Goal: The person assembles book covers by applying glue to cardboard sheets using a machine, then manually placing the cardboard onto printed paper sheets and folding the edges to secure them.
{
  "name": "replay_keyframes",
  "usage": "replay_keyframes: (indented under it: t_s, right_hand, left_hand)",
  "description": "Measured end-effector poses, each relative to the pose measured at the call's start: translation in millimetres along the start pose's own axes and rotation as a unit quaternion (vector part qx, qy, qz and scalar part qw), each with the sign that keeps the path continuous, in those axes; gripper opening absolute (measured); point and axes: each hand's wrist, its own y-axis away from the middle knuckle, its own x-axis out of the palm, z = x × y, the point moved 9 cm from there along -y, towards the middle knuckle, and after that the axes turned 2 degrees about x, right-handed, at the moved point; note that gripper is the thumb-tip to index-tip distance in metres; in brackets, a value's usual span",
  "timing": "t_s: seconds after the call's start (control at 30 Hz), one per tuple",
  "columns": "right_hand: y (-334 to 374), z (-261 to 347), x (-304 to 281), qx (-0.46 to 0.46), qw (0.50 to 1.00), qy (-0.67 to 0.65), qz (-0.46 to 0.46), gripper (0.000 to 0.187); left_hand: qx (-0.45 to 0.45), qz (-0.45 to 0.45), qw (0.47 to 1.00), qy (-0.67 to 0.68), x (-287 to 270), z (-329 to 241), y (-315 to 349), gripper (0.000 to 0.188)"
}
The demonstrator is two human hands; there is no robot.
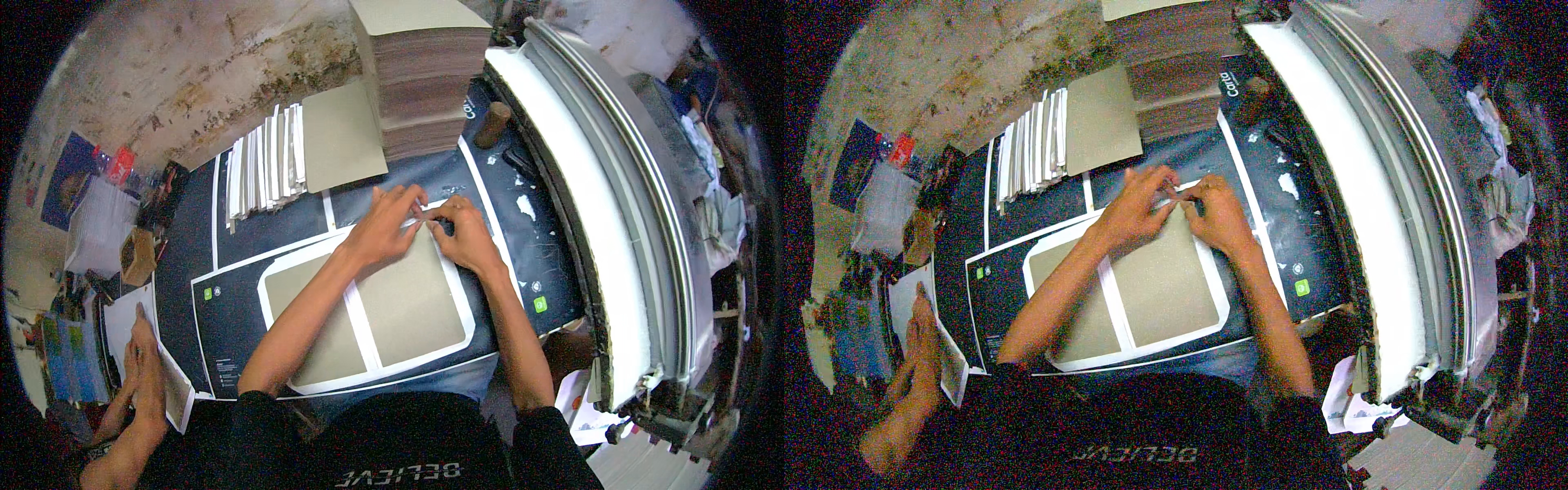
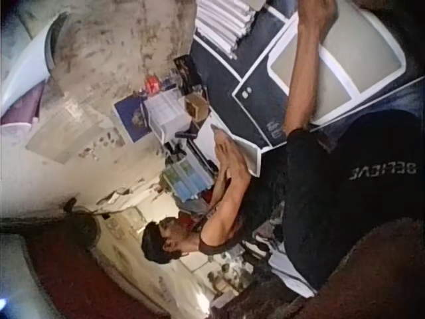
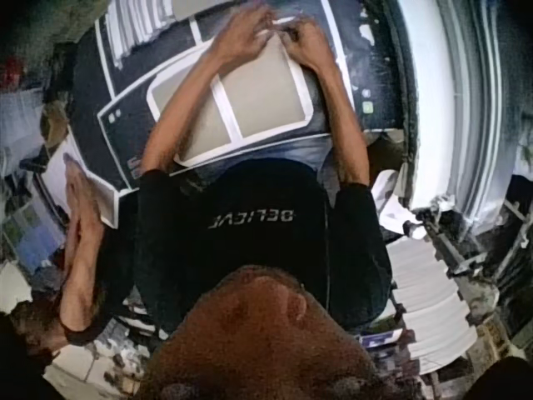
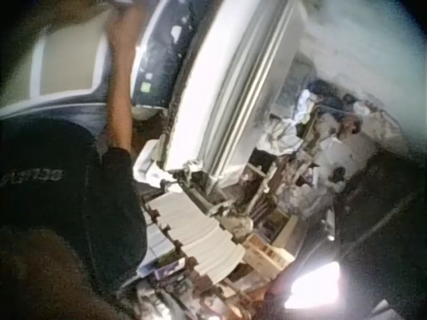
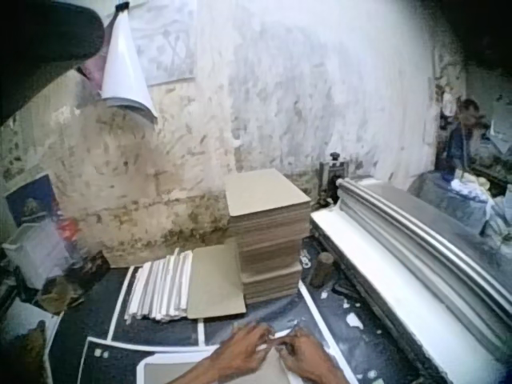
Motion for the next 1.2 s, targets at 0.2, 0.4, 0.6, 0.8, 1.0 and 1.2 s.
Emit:
replay_keyframes:
  t_s: [0.2, 0.4, 0.6, 0.8, 1.0, 1.2]
  right_hand:
    - [-1.5, 2.0, 0.8, 0.003, 1.0, 0.018, -0.005, 0.019]
    - [-3.9, 1.2, 1.3, 0.012, 0.999, 0.037, -0.005, 0.02]
    - [-10.3, -9.0, 9.1, 0.064, 0.997, 0.021, 0.038, 0.021]
    - [-13.8, -12.8, 8.6, 0.063, 0.997, 0.002, 0.038, 0.023]
    - [-14.4, -18.3, 9.5, 0.053, 0.997, -0.028, 0.048, 0.023]
    - [-18.9, -13.4, 6.5, 0.053, 0.995, -0.02, 0.081, 0.023]
  left_hand:
    - [-0.017, -0.01, 1.0, 0.003, 1.2, 4.0, 4.5, 0.048]
    - [-0.005, -0.045, 0.999, 0.009, -2.7, -2.5, 9.5, 0.05]
    - [0.004, -0.08, 0.997, -0.005, -3.8, -4.6, 11.9, 0.048]
    - [0.003, -0.111, 0.994, 0.003, -0.9, -3.2, 17.4, 0.05]
    - [-0.016, -0.132, 0.991, 0.015, 1.2, 0.8, 25.0, 0.048]
    - [0.026, -0.023, 0.992, -0.125, 2.7, -8.7, 27.2, 0.054]
